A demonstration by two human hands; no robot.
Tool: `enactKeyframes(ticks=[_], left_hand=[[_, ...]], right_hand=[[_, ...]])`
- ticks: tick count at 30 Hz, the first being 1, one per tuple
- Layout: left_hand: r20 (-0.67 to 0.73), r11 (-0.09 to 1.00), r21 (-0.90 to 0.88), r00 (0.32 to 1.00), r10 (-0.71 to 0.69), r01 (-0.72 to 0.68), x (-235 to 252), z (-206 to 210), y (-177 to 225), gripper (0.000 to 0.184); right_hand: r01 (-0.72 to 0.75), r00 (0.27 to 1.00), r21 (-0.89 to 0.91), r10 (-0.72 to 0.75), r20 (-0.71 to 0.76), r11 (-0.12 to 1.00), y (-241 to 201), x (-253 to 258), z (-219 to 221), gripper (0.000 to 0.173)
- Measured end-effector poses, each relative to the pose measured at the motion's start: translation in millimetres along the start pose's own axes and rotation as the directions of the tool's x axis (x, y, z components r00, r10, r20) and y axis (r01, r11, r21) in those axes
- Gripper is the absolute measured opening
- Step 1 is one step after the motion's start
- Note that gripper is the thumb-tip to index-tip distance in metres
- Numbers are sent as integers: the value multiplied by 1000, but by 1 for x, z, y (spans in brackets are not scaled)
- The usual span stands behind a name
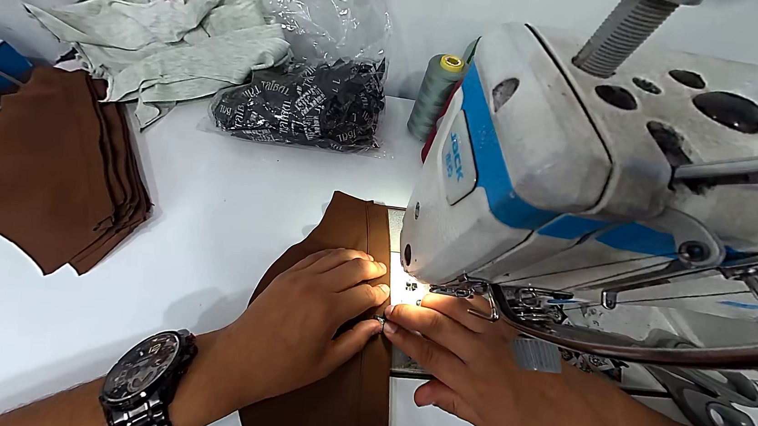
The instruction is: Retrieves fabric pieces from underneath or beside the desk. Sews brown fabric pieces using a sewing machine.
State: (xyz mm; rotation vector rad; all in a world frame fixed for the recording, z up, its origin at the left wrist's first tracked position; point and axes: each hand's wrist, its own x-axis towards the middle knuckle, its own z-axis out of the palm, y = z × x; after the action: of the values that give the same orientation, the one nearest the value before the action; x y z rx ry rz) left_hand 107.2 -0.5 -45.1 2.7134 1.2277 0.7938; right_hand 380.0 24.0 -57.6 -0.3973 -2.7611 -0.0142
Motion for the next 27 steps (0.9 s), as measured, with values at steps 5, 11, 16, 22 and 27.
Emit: enactKeyframes(ticks=[5,11,16,22,27], left_hand=[[-8,1000,11,1000,-12,12,9,4,4,30],[-15,997,51,999,-49,49,23,5,4,33],[-17,996,90,1000,-14,15,13,9,5,33],[6,995,62,997,73,-73,2,5,5,34],[61,977,2,975,214,-214,-9,-2,-2,32]], right_hand=[[-26,998,4,25,53,1000,3,-7,-6,56],[-95,991,62,89,98,993,10,-13,-7,56],[-86,991,56,80,105,995,6,-12,-7,58],[-85,994,65,80,71,994,7,-10,-3,58],[-91,994,75,86,73,993,6,-10,-3,58]])
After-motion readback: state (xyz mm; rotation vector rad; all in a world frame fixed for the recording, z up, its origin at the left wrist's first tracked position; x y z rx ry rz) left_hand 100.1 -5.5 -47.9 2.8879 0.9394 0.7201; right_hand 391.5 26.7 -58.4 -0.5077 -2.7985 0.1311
